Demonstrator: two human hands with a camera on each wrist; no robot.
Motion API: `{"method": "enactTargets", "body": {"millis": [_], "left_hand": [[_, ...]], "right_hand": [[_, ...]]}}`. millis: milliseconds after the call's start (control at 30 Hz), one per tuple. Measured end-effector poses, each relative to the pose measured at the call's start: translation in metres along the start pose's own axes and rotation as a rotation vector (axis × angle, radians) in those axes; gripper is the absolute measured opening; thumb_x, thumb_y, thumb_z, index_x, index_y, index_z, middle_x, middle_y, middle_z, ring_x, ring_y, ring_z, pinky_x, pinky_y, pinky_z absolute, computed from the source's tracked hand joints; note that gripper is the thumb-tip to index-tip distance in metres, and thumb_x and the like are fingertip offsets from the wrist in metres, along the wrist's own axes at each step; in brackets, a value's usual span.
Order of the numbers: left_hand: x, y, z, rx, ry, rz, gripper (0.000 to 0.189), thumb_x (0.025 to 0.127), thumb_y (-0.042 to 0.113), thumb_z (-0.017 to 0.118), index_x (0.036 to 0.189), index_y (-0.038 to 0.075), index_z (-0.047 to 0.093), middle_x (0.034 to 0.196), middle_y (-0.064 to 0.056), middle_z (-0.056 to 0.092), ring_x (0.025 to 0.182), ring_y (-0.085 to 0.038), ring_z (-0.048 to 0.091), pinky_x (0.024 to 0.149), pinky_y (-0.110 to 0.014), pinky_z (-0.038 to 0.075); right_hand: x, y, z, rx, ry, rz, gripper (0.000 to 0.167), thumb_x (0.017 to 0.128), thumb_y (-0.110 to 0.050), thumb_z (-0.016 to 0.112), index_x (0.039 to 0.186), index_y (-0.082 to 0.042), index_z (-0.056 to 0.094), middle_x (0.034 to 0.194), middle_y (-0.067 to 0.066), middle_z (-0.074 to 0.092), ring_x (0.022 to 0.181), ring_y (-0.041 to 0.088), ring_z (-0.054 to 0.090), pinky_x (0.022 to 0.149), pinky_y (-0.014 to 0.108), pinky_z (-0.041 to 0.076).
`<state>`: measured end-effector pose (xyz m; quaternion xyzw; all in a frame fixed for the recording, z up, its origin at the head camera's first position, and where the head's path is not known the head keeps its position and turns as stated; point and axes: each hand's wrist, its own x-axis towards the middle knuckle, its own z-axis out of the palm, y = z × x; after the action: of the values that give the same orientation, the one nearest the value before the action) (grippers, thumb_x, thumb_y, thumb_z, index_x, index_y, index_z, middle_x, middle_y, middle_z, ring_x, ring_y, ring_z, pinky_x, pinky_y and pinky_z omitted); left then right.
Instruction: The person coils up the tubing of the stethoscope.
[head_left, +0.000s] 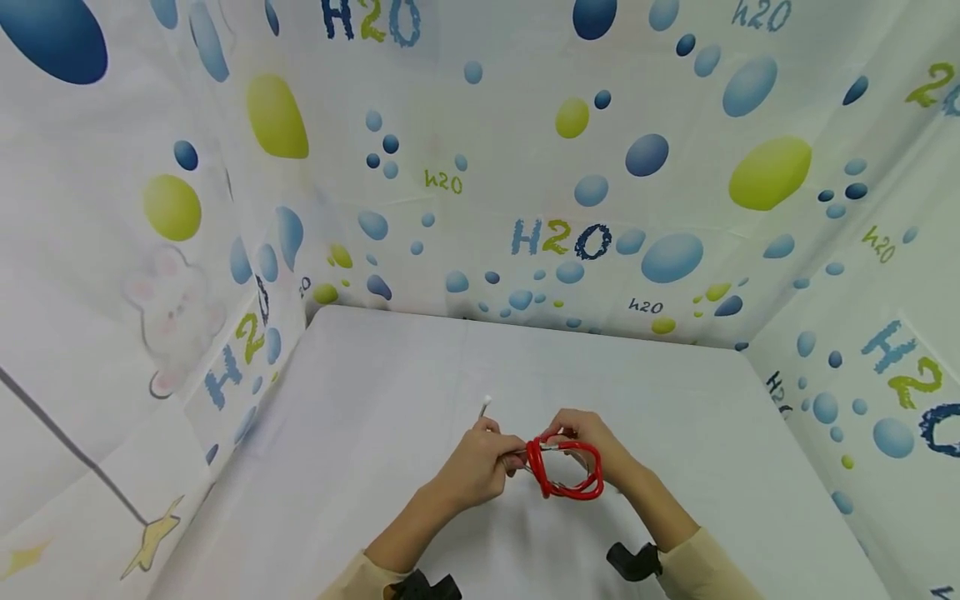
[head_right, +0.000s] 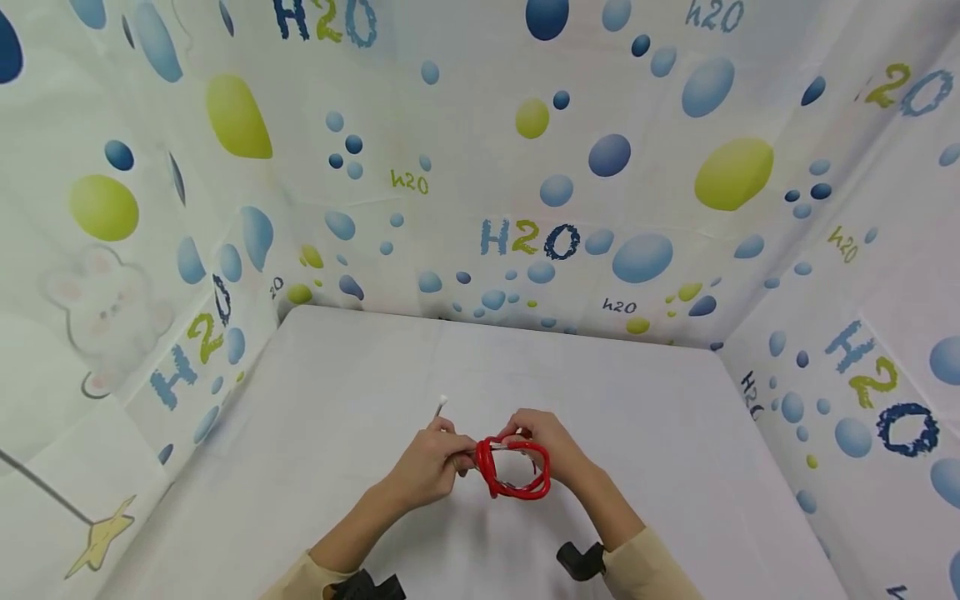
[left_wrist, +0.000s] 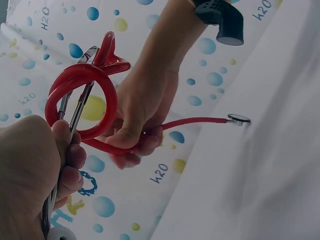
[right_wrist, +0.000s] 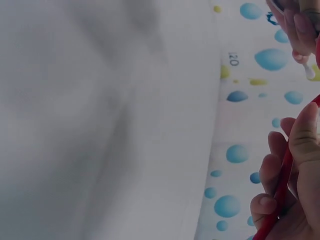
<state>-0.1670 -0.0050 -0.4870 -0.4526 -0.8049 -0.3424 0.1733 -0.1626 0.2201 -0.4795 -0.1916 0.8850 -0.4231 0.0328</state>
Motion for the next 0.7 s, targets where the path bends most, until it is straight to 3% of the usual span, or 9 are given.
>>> {"method": "enactTargets", "body": {"millis": [200,400,533,700], "left_hand": [[0.001,-0.001,-0.005,0.004,-0.001,-0.016,0.005,0.083,0.014,0.070,0.087,0.012,0.071,0.064,0.010,0.067,0.056,0.003,0.055,0.078,-0.028,0.043],[0.001,-0.003,-0.008,-0.018,0.031,-0.058,0.006,0.083,0.009,0.069,0.087,0.012,0.072,0.062,0.010,0.065,0.055,0.003,0.052,0.077,-0.028,0.042],[0.000,-0.003,-0.011,-0.024,0.039,-0.105,0.004,0.083,0.010,0.069,0.085,0.012,0.072,0.061,0.010,0.065,0.055,0.003,0.050,0.074,-0.026,0.040],[-0.003,-0.003,-0.013,-0.033,0.066,-0.168,0.003,0.082,0.013,0.070,0.079,0.013,0.070,0.057,0.011,0.060,0.054,0.003,0.045,0.071,-0.025,0.037]], "right_hand": [[-0.008,0.003,0.002,0.005,-0.010,-0.011,0.010,0.088,-0.011,0.065,0.096,-0.007,0.069,0.082,0.010,0.067,0.066,0.013,0.060,0.061,0.027,0.052],[-0.015,0.006,0.007,-0.026,0.003,0.010,0.016,0.091,-0.022,0.062,0.095,-0.010,0.070,0.076,0.008,0.067,0.063,0.010,0.059,0.058,0.024,0.051],[-0.021,0.006,0.010,-0.074,-0.002,0.055,0.027,0.090,-0.030,0.062,0.106,-0.011,0.071,0.081,0.005,0.070,0.070,0.011,0.059,0.062,0.020,0.051],[-0.031,0.004,0.015,-0.120,-0.023,0.071,0.029,0.091,-0.021,0.061,0.118,-0.010,0.066,0.079,0.003,0.070,0.067,0.014,0.059,0.060,0.020,0.047]]}}
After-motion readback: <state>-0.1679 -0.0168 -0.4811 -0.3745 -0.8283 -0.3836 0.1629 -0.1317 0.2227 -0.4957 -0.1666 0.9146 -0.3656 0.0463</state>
